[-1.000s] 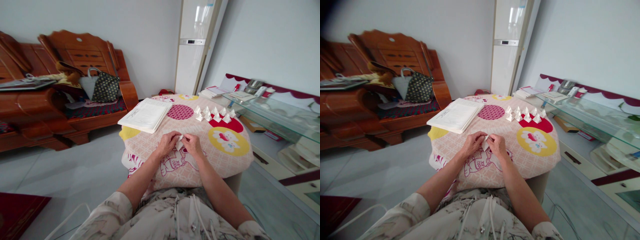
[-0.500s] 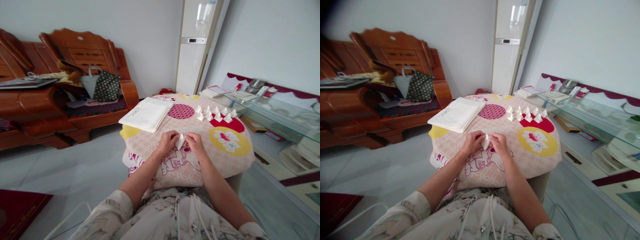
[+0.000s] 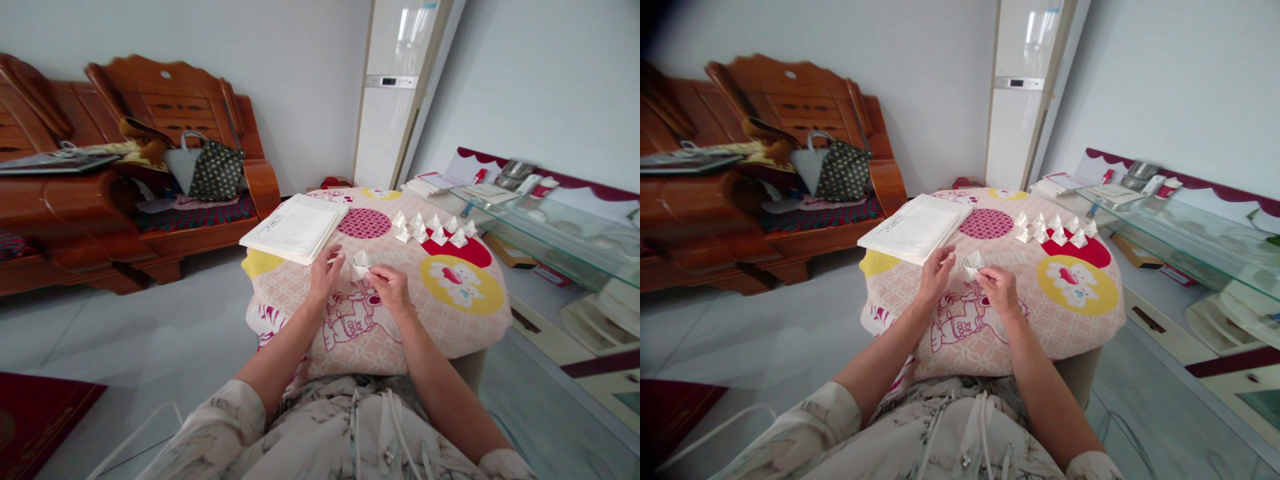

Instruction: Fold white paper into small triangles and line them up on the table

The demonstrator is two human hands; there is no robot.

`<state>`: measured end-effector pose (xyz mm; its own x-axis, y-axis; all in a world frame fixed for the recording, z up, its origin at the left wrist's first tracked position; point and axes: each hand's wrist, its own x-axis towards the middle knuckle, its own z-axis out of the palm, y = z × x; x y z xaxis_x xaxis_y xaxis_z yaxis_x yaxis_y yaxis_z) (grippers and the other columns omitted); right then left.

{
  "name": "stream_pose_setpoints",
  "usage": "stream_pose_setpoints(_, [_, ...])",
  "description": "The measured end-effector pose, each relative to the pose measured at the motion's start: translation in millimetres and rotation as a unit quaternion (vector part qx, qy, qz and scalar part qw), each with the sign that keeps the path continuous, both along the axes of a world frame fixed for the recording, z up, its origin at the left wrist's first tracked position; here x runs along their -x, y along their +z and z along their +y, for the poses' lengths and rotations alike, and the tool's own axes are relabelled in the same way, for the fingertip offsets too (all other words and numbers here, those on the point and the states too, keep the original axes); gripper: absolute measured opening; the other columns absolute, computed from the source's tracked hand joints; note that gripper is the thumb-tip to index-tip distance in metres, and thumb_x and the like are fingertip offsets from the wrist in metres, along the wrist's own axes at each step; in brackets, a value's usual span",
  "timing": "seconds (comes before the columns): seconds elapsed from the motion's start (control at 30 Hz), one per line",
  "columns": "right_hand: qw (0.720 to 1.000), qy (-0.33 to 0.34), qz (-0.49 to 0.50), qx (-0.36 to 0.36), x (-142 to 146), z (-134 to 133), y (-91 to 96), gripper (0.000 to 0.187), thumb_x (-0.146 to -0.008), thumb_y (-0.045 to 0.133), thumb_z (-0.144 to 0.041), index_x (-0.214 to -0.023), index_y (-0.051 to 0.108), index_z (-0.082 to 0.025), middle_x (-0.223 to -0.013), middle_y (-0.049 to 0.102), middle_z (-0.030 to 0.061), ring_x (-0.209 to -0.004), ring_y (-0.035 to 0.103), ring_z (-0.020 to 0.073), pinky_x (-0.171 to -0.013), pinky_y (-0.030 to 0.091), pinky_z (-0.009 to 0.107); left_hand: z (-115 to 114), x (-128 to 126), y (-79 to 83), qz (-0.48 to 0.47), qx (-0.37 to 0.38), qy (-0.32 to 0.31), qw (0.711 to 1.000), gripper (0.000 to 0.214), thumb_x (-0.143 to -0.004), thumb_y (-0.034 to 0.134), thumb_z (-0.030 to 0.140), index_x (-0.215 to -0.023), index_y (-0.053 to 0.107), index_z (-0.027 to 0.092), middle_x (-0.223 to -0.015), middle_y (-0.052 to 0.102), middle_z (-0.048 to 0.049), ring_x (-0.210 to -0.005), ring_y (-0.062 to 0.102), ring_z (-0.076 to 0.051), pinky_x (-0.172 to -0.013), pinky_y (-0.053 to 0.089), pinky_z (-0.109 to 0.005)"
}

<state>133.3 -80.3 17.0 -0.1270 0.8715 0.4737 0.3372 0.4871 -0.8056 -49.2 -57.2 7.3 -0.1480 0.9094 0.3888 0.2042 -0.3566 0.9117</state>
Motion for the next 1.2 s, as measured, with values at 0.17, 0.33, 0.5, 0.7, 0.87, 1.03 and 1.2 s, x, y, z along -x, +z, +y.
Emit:
stream_pose_setpoints(0.17, [0.995, 0.066, -0.06, -0.046, 5.9, -4.1, 2.0, 0.025, -0.09, 0.059, -0.037, -0.077, 0.073, -0.022, -0.081, 0.071, 0.0059, -0.082, 0.065, 0.0216, -0.079, 0.05, 0.032, 7.7, 3.1, -3.9, -0.154, 0.13, -0.092, 0.975, 0.05, -0.087, 0.062, 0.054, -0.119, 0.067, 0.017, -0.117, 0.07, -0.0117, -0.101, 0.065, -0.022, -0.076, 0.051, -0.029])
stream_pose_setpoints(0.33, [0.991, 0.085, -0.086, -0.053, 6.7, -4.1, 2.2, 0.025, -0.091, 0.06, -0.035, -0.075, 0.074, -0.022, -0.078, 0.07, 0.005, -0.082, 0.063, 0.0218, -0.08, 0.048, 0.033, 5.4, 3.3, -1.2, -0.221, 0.178, -0.199, 0.938, 0.045, -0.07, 0.077, 0.041, -0.106, 0.073, 0.014, -0.091, 0.074, -0.0068, -0.075, 0.064, -0.016, -0.066, 0.049, -0.026])
stream_pose_setpoints(0.5, [0.99, 0.029, -0.115, -0.07, 3.4, -1.0, 1.0, 0.021, -0.088, 0.064, -0.033, -0.074, 0.075, -0.023, -0.074, 0.069, 0.0047, -0.079, 0.06, 0.0214, -0.076, 0.046, 0.032, 1.0, 2.6, -1.4, -0.191, 0.189, -0.205, 0.941, 0.036, -0.069, 0.075, 0.045, -0.087, 0.07, 0.014, -0.076, 0.07, -0.0048, -0.062, 0.058, -0.013, -0.06, 0.046, -0.025])
stream_pose_setpoints(0.7, [0.991, -0.014, -0.108, -0.08, 1.6, 2.7, -3.2, 0.021, -0.088, 0.061, -0.032, -0.073, 0.073, -0.022, -0.074, 0.07, 0.0046, -0.078, 0.06, 0.0214, -0.075, 0.046, 0.032, -4.7, -1.3, 1.3, -0.144, 0.179, -0.216, 0.949, 0.04, -0.073, 0.072, 0.054, -0.076, 0.064, 0.015, -0.065, 0.06, -0.0005, -0.055, 0.052, -0.01, -0.054, 0.04, -0.023])
stream_pose_setpoints(0.87, [0.991, -0.048, -0.097, -0.077, 0.9, 5.1, -5.3, 0.022, -0.087, 0.061, -0.03, -0.069, 0.069, -0.021, -0.071, 0.067, 0.005, -0.073, 0.06, 0.0207, -0.071, 0.045, 0.031, -9.7, -4.8, 6.6, -0.13, 0.144, -0.249, 0.949, 0.047, -0.078, 0.069, 0.06, -0.071, 0.062, 0.014, -0.061, 0.055, 0.0012, -0.053, 0.049, -0.009, -0.053, 0.037, -0.023])
stream_pose_setpoints(1.03, [0.989, -0.075, -0.109, -0.071, 1.3, 4.0, -4.1, 0.023, -0.086, 0.061, -0.031, -0.066, 0.067, -0.021, -0.066, 0.064, 0.0038, -0.067, 0.057, 0.0192, -0.065, 0.042, 0.03, -6.9, -3.7, 3.4, -0.084, 0.13, -0.28, 0.947, 0.049, -0.075, 0.073, 0.06, -0.085, 0.068, 0.012, -0.068, 0.062, -0.0009, -0.057, 0.053, -0.011, -0.054, 0.039, -0.023])
stream_pose_setpoints(1.2, [0.985, -0.087, -0.119, -0.084, 2.3, 2.7, -1.5, 0.023, -0.085, 0.062, -0.028, -0.064, 0.068, -0.02, -0.065, 0.063, 0.0044, -0.065, 0.056, 0.0189, -0.063, 0.039, 0.031, -3.2, -3.6, -1.0, -0.052, 0.116, -0.284, 0.95, 0.052, -0.074, 0.074, 0.059, -0.093, 0.071, 0.011, -0.073, 0.067, -0.0028, -0.059, 0.055, -0.011, -0.054, 0.04, -0.022])
